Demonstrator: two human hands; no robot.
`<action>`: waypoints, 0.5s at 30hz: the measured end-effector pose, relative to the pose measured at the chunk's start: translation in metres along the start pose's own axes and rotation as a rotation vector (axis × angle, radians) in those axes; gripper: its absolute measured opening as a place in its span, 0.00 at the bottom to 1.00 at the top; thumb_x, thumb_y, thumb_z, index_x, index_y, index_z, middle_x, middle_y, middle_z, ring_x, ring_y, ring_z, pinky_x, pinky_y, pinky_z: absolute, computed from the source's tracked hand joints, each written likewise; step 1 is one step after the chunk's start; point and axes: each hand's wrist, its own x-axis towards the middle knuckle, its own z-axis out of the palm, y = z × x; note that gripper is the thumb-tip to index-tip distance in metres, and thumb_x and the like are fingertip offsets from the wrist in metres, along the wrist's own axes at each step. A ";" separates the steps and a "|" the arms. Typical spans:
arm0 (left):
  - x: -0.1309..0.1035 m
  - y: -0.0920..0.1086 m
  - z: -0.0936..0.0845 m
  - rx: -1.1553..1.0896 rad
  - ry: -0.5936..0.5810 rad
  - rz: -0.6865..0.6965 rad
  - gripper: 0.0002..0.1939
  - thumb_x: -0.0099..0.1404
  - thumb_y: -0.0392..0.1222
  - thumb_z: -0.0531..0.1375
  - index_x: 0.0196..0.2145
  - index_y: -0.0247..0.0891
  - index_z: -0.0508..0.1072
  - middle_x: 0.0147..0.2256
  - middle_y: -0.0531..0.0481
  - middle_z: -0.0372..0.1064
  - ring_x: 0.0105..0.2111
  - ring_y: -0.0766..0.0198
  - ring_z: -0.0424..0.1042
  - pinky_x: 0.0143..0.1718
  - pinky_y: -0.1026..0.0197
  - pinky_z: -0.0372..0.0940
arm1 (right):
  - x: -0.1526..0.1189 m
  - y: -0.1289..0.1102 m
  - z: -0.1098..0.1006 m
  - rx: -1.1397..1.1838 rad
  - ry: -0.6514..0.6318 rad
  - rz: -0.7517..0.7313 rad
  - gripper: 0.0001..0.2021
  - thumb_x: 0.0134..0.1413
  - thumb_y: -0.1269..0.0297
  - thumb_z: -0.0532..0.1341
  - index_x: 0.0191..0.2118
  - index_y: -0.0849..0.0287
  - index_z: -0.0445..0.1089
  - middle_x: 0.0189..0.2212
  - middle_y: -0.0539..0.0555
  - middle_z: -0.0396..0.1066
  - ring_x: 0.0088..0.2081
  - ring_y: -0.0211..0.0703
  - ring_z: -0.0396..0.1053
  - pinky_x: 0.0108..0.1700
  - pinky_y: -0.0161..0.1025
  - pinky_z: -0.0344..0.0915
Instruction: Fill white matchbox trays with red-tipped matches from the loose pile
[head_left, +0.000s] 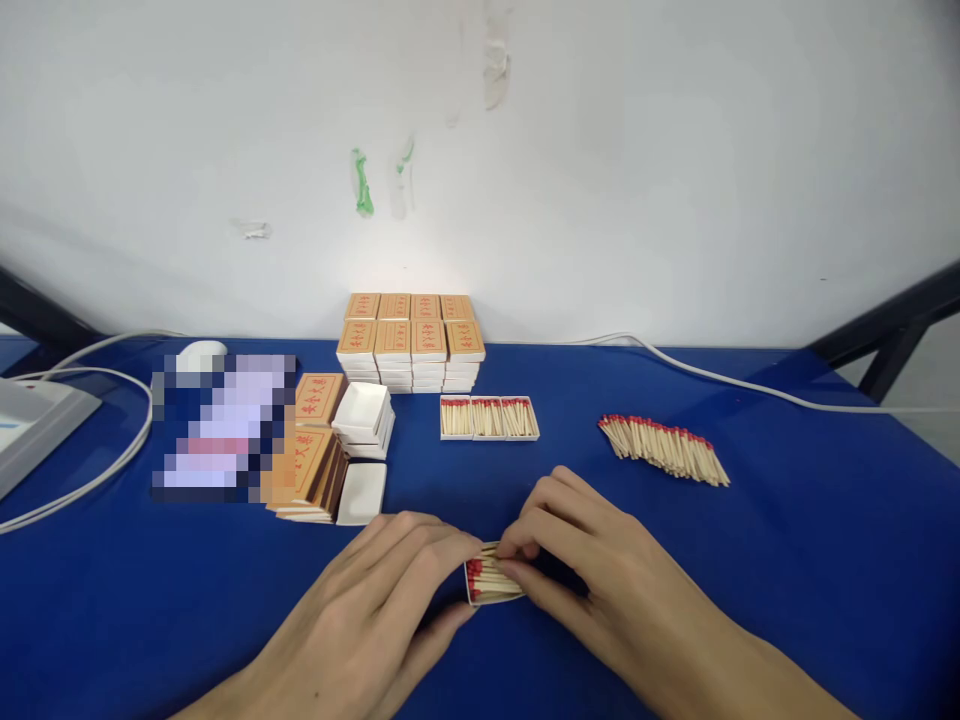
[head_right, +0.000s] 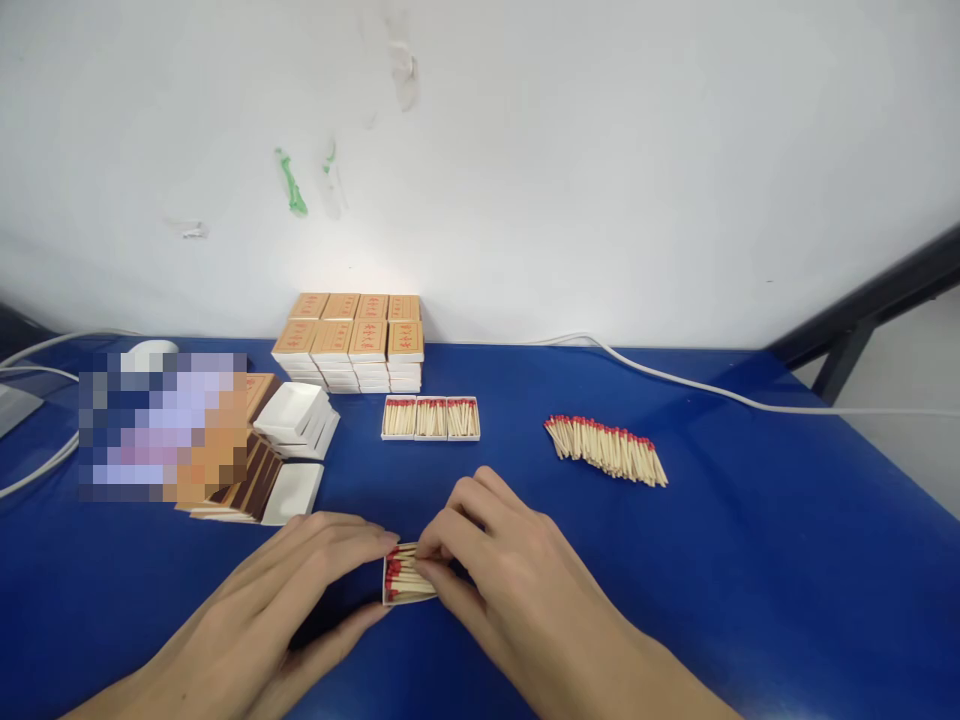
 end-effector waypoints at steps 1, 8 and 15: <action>0.000 0.000 0.000 -0.001 0.001 0.000 0.19 0.80 0.34 0.61 0.65 0.40 0.69 0.53 0.47 0.79 0.54 0.62 0.80 0.56 0.62 0.76 | 0.000 0.000 0.001 -0.007 0.014 -0.005 0.07 0.78 0.66 0.60 0.43 0.53 0.74 0.41 0.52 0.74 0.43 0.43 0.70 0.43 0.41 0.70; -0.001 0.000 -0.001 0.005 -0.008 0.006 0.18 0.81 0.34 0.60 0.65 0.39 0.69 0.52 0.46 0.79 0.52 0.63 0.80 0.55 0.62 0.77 | 0.001 0.002 0.009 -0.050 0.063 0.017 0.06 0.76 0.68 0.62 0.42 0.54 0.73 0.40 0.51 0.74 0.42 0.44 0.69 0.40 0.41 0.68; -0.003 -0.001 0.000 0.041 0.013 -0.013 0.18 0.82 0.38 0.60 0.66 0.40 0.68 0.52 0.47 0.80 0.52 0.63 0.82 0.53 0.62 0.79 | -0.003 -0.004 0.005 0.053 0.011 0.131 0.01 0.75 0.64 0.64 0.47 0.51 0.74 0.45 0.52 0.72 0.43 0.42 0.73 0.42 0.41 0.73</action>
